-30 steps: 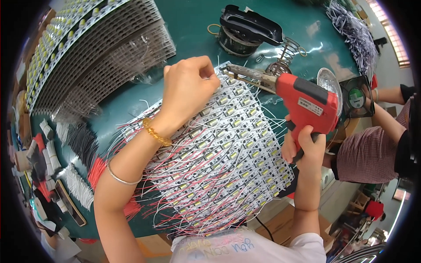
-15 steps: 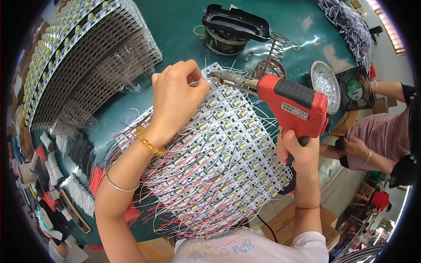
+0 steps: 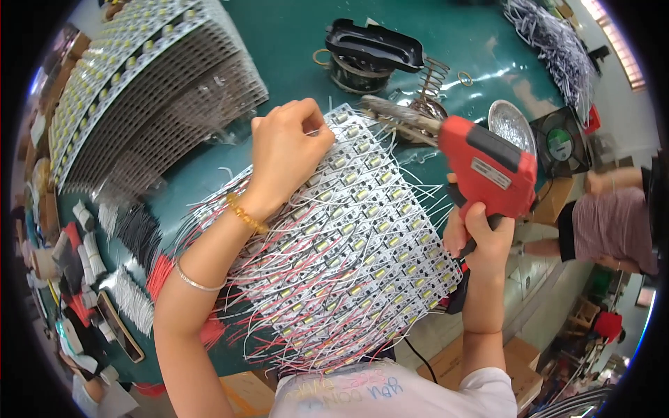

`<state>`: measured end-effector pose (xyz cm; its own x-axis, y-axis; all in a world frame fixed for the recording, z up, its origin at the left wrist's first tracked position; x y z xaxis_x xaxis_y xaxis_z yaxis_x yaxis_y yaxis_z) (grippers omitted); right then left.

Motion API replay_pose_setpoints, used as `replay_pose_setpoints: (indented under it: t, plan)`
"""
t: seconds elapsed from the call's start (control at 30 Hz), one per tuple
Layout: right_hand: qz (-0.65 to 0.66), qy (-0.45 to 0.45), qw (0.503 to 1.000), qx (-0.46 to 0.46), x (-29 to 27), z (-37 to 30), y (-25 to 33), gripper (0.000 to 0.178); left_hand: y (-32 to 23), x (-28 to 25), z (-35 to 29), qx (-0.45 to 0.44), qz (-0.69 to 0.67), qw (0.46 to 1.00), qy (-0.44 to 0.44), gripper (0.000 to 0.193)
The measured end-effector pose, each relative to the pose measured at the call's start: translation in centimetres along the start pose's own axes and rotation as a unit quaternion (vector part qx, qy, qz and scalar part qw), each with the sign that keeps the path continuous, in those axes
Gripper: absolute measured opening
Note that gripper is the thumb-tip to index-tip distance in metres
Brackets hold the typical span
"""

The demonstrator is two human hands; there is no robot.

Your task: The person solders electrical wires onto a panel of circuit boards using a soldering iron, picking up wires from piles and attaching them to the boards.

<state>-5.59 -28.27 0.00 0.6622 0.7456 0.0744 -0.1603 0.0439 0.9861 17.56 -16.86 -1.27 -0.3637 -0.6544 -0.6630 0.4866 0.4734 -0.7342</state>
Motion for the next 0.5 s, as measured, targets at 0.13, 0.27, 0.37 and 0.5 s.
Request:
replay_pose_setpoints:
  t: [0.13,0.27,0.37,0.5]
  plan:
    - [0.060,-0.029,0.995,-0.069,-0.9,-1.0,1.1,0.046,0.8,-0.4,0.2,-0.002,0.026,1.000,0.003,0.012]
    - [0.067,-0.031,0.991,-0.113,-3.3,-3.2,2.3,0.051,-2.5,-5.0,-2.2,0.133,0.082,0.987,-0.041,0.023]
    - [0.046,-0.098,0.984,-0.143,-7.2,-5.8,2.5,0.049,-2.6,-10.3,-6.3,0.116,0.007,0.991,0.067,0.021]
    - [0.053,-0.080,0.988,-0.119,-7.1,-6.6,1.6,0.046,8.5,-23.1,-13.8,-0.112,0.288,0.950,-0.035,0.022]
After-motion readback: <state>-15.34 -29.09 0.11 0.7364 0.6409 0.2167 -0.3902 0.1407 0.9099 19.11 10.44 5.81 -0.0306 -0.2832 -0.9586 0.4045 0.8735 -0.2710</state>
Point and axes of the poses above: each hand's wrist, its own z-axis towards the middle knuckle, its own x-axis out of the palm, y = z × x, the point moved 9 cm from there along z, towards the middle knuckle, and after that the axes turned 11 degrees about -x, right-handed, at the moved point
